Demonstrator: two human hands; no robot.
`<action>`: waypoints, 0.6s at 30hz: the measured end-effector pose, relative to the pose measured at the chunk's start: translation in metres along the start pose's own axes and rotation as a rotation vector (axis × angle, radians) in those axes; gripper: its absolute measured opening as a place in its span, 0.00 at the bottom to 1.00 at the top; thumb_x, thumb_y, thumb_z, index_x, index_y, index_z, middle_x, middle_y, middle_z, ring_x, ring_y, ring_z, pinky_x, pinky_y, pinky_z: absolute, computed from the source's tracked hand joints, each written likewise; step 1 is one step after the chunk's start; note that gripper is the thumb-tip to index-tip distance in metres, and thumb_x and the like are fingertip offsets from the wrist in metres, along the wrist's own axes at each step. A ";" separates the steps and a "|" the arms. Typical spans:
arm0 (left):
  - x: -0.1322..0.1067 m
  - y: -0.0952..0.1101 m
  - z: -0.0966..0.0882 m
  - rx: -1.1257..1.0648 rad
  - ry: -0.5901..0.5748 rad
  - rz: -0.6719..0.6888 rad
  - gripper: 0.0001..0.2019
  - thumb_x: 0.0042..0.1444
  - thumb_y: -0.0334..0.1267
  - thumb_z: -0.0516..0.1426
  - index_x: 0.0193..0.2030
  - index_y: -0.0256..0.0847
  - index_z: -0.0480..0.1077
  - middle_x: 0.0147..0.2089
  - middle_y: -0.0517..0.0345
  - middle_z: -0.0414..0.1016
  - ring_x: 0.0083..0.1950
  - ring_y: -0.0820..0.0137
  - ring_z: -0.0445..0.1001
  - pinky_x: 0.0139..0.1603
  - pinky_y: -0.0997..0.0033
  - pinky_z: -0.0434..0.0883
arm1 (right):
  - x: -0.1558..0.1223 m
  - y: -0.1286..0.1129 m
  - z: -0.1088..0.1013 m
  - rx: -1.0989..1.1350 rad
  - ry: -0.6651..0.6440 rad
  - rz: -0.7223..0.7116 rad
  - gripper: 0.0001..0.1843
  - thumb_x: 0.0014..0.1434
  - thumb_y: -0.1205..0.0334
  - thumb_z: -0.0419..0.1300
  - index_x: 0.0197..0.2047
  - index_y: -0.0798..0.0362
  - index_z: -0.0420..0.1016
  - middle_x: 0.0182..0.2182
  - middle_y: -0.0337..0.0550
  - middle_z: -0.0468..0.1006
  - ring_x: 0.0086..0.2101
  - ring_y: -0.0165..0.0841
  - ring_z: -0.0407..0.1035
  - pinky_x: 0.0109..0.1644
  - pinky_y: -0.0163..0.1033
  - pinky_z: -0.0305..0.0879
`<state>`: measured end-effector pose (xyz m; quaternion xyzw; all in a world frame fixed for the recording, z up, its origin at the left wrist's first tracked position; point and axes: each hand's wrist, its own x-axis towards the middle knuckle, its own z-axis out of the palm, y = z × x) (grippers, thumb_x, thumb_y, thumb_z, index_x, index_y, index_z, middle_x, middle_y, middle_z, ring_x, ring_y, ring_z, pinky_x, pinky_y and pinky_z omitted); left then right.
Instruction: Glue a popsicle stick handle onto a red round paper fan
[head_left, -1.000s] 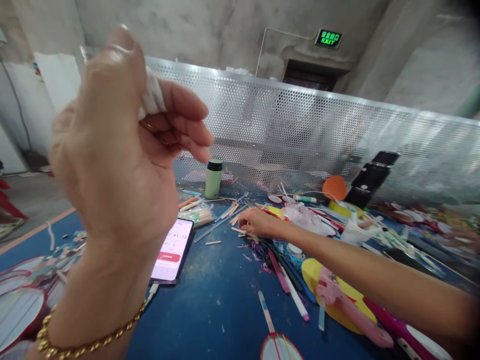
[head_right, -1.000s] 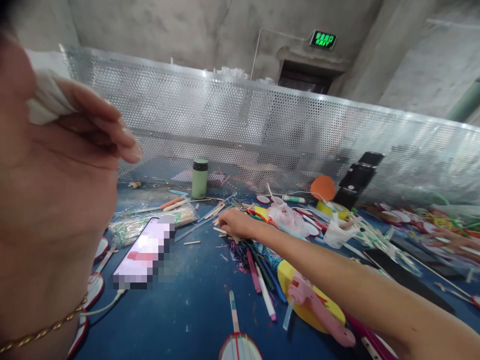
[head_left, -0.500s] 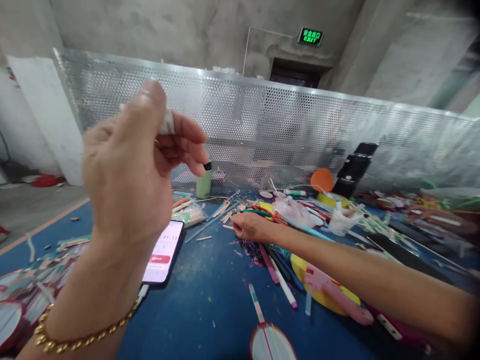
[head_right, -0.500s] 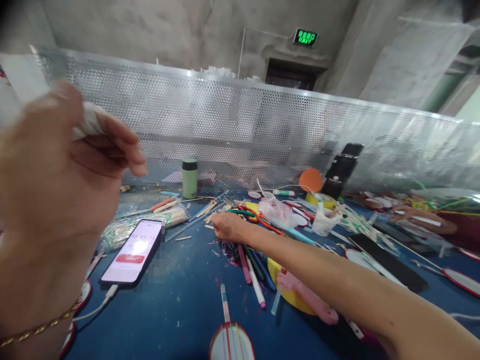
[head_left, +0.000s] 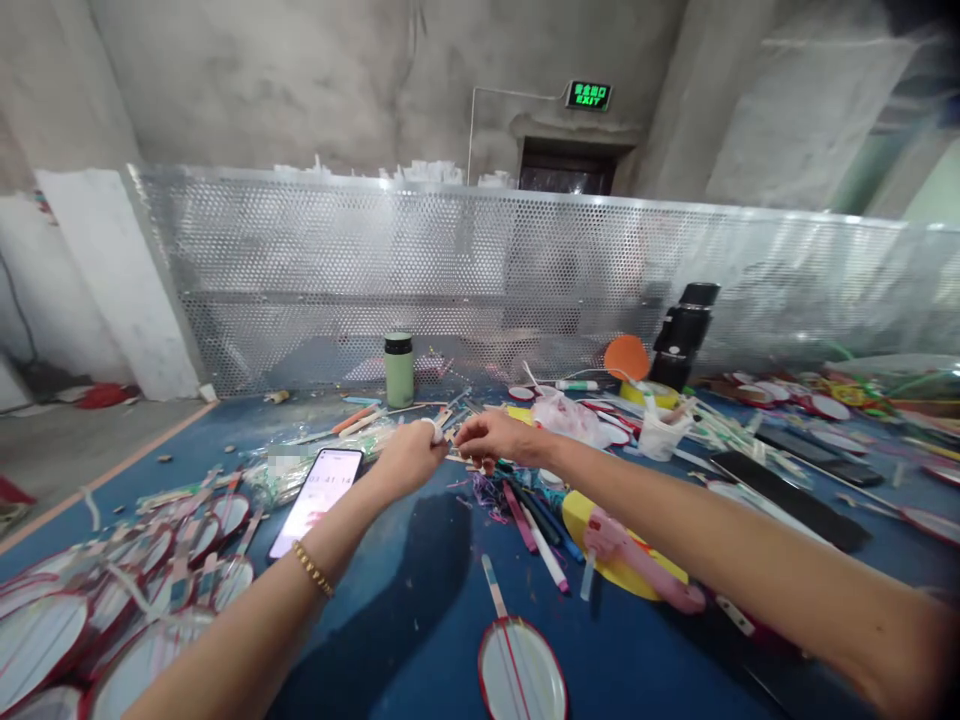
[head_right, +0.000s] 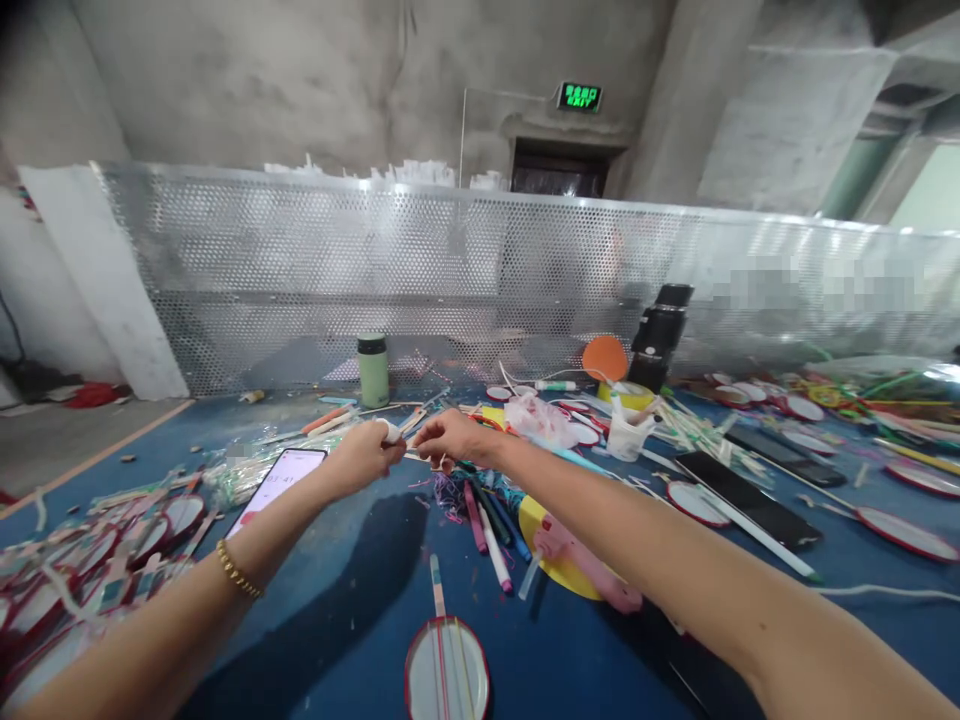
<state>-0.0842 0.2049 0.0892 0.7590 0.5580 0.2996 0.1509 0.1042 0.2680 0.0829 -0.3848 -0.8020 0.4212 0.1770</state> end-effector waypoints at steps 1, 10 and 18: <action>-0.001 -0.003 0.006 -0.025 -0.036 -0.010 0.09 0.53 0.32 0.57 0.22 0.40 0.71 0.21 0.57 0.75 0.26 0.68 0.76 0.29 0.73 0.65 | -0.003 -0.002 0.001 0.030 -0.008 -0.001 0.08 0.53 0.61 0.64 0.35 0.57 0.76 0.22 0.35 0.75 0.22 0.26 0.70 0.25 0.31 0.69; -0.012 -0.001 0.026 -0.147 -0.092 -0.088 0.10 0.54 0.34 0.55 0.22 0.40 0.70 0.21 0.59 0.75 0.24 0.69 0.76 0.28 0.74 0.66 | -0.024 -0.006 0.010 0.063 -0.022 -0.001 0.06 0.51 0.64 0.62 0.33 0.57 0.77 0.21 0.33 0.73 0.19 0.25 0.65 0.21 0.30 0.64; -0.025 0.000 0.035 -0.228 -0.147 -0.113 0.11 0.52 0.35 0.54 0.20 0.41 0.66 0.19 0.60 0.73 0.22 0.69 0.75 0.24 0.75 0.65 | -0.031 -0.002 0.010 -0.224 -0.054 0.050 0.07 0.53 0.71 0.60 0.35 0.57 0.79 0.20 0.33 0.74 0.19 0.26 0.66 0.25 0.31 0.64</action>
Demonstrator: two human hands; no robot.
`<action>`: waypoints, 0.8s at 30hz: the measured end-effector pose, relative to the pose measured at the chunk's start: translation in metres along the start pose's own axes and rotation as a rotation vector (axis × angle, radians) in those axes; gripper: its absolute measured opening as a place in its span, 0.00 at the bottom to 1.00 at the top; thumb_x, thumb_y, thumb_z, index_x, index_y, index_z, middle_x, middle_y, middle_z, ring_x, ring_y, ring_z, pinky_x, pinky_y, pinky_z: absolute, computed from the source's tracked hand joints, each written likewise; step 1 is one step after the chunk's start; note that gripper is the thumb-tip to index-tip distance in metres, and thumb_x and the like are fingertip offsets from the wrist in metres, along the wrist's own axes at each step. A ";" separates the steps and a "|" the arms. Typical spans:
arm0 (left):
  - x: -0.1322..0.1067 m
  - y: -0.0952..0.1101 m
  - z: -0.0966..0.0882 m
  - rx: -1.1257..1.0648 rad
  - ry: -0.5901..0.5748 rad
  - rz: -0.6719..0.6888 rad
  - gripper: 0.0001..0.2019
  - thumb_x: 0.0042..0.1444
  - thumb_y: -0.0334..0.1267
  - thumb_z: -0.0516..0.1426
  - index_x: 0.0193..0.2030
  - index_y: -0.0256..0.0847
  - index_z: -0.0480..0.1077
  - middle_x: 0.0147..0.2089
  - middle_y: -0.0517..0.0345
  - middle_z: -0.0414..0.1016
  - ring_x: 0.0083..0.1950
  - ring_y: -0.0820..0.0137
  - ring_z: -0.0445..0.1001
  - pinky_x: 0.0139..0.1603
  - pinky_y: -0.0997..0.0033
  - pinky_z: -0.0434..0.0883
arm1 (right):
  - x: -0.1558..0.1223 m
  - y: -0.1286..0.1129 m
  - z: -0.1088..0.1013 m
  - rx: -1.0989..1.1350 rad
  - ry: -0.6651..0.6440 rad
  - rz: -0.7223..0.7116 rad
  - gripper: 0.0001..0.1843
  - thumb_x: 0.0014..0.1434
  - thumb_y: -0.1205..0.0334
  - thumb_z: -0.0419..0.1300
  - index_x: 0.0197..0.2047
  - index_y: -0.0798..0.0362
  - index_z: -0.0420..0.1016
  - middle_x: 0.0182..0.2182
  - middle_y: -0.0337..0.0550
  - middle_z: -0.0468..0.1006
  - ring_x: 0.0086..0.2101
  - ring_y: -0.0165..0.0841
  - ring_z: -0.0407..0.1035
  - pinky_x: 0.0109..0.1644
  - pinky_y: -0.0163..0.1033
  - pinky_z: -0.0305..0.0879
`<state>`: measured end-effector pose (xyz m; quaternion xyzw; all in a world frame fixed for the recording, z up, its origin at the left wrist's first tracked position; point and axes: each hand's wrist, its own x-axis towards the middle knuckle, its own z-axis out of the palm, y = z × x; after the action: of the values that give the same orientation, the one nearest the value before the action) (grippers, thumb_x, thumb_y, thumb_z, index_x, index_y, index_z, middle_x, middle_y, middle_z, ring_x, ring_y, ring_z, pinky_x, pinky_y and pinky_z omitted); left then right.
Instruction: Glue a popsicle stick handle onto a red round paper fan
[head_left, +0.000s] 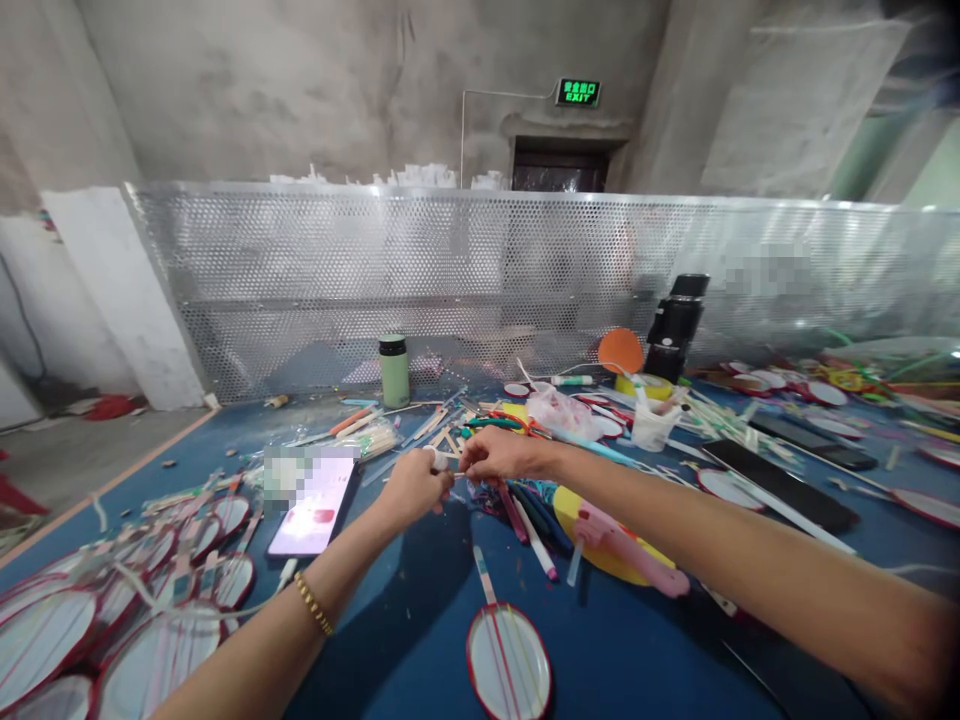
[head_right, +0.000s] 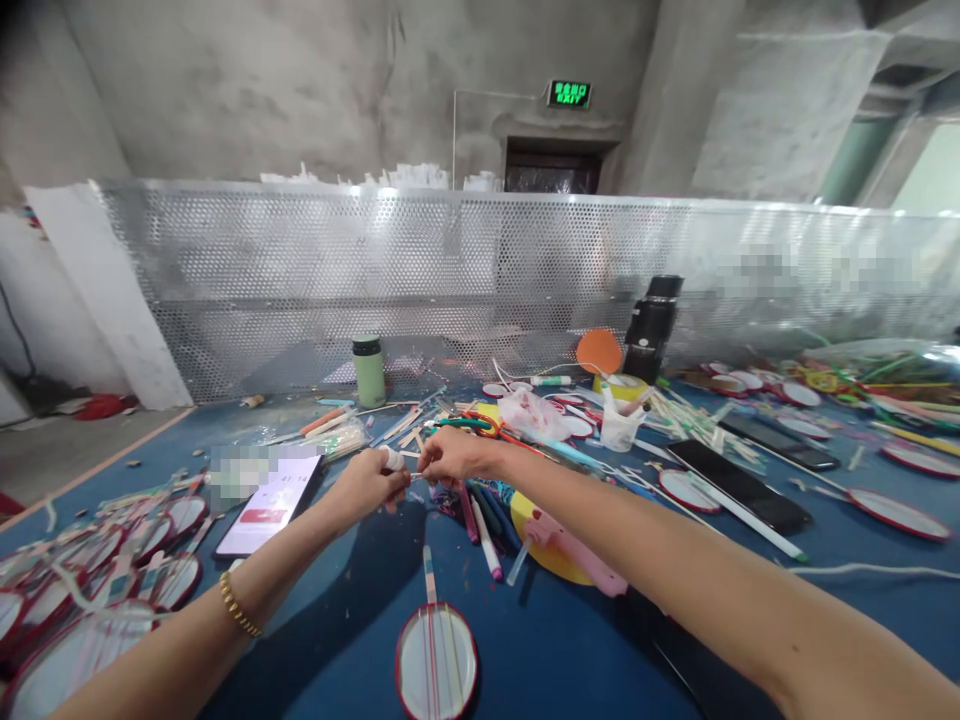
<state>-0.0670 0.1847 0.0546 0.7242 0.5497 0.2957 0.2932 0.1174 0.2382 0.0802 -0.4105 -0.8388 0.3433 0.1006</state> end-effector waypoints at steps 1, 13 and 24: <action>-0.001 -0.003 0.001 -0.021 -0.003 -0.007 0.10 0.52 0.36 0.54 0.21 0.41 0.67 0.21 0.60 0.74 0.22 0.69 0.75 0.24 0.75 0.65 | -0.001 0.000 -0.001 -0.058 0.018 0.002 0.07 0.53 0.72 0.60 0.34 0.57 0.79 0.20 0.33 0.74 0.20 0.26 0.67 0.26 0.31 0.64; -0.035 0.008 -0.008 -0.187 0.047 0.060 0.13 0.57 0.41 0.55 0.24 0.39 0.70 0.19 0.62 0.71 0.23 0.73 0.70 0.27 0.74 0.63 | -0.039 -0.067 0.013 -0.350 0.247 -0.170 0.06 0.60 0.70 0.61 0.35 0.56 0.81 0.29 0.39 0.79 0.31 0.29 0.70 0.35 0.32 0.59; -0.137 0.038 0.007 -0.042 0.142 0.310 0.09 0.61 0.40 0.56 0.31 0.45 0.75 0.28 0.61 0.78 0.29 0.69 0.75 0.29 0.73 0.70 | -0.153 -0.082 0.071 -0.198 0.430 -0.228 0.06 0.65 0.66 0.60 0.34 0.52 0.74 0.30 0.36 0.77 0.30 0.28 0.69 0.35 0.33 0.62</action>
<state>-0.0687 0.0428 0.0639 0.7714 0.4442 0.3993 0.2196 0.1330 0.0522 0.0992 -0.3848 -0.8685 0.1509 0.2737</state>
